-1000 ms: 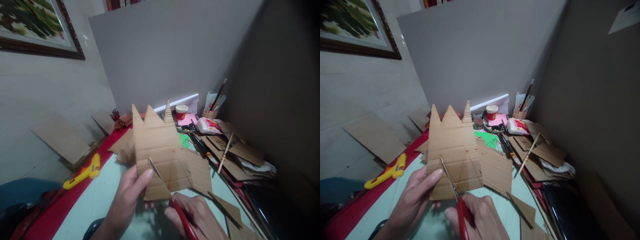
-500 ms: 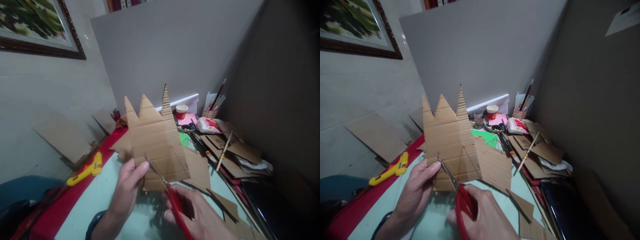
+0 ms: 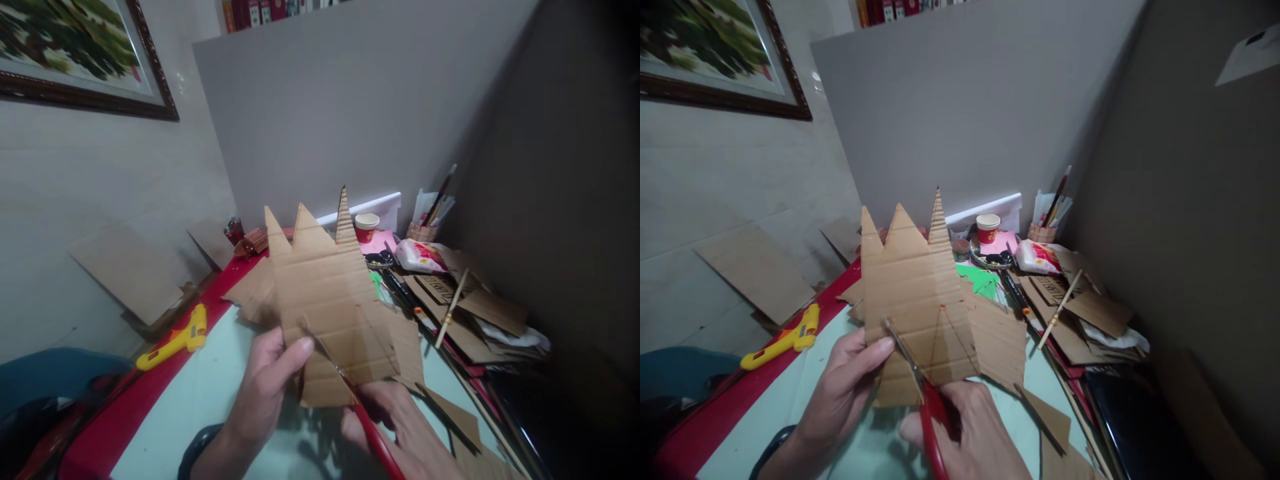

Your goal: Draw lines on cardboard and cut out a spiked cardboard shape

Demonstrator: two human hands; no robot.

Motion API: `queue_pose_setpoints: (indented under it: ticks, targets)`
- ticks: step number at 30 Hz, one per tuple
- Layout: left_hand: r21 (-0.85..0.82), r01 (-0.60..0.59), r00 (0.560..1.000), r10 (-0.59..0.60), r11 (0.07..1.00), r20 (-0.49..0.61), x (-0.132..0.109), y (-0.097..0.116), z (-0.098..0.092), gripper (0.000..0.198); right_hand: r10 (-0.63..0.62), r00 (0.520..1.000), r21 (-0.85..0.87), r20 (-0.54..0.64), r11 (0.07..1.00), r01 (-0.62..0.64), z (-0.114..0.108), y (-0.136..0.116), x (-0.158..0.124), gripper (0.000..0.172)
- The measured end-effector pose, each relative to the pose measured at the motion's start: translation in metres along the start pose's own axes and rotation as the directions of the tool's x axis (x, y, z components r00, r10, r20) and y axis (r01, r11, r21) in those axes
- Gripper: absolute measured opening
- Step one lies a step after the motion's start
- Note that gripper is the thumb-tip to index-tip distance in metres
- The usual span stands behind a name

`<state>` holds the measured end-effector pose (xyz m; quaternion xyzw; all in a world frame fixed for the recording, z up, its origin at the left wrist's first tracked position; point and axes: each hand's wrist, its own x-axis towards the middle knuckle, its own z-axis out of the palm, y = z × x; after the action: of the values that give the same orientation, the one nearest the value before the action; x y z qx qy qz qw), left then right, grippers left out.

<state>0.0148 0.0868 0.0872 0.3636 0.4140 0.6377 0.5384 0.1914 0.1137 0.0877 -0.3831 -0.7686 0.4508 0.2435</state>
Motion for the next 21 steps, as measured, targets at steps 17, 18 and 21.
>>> queue_pose_setpoints:
  ticks: [17,18,21]
  targets:
    - [-0.096,0.026,0.995,-0.035,0.995,-0.098,-0.001,0.003,0.005,0.029,0.044,0.999,-0.03,-0.009,0.999,-0.044,0.007,0.011,0.001,0.039]
    - [-0.102,0.0,0.991,-0.013,0.995,-0.129,-0.001,0.004,0.003,0.029,0.037,0.999,-0.01,0.021,0.999,-0.037,0.006,0.01,0.002,0.04]
    - [-0.086,-0.083,0.982,0.067,0.993,-0.178,0.003,0.007,0.0,0.028,0.06,0.996,0.064,0.067,0.996,-0.064,0.005,0.006,0.003,0.039]
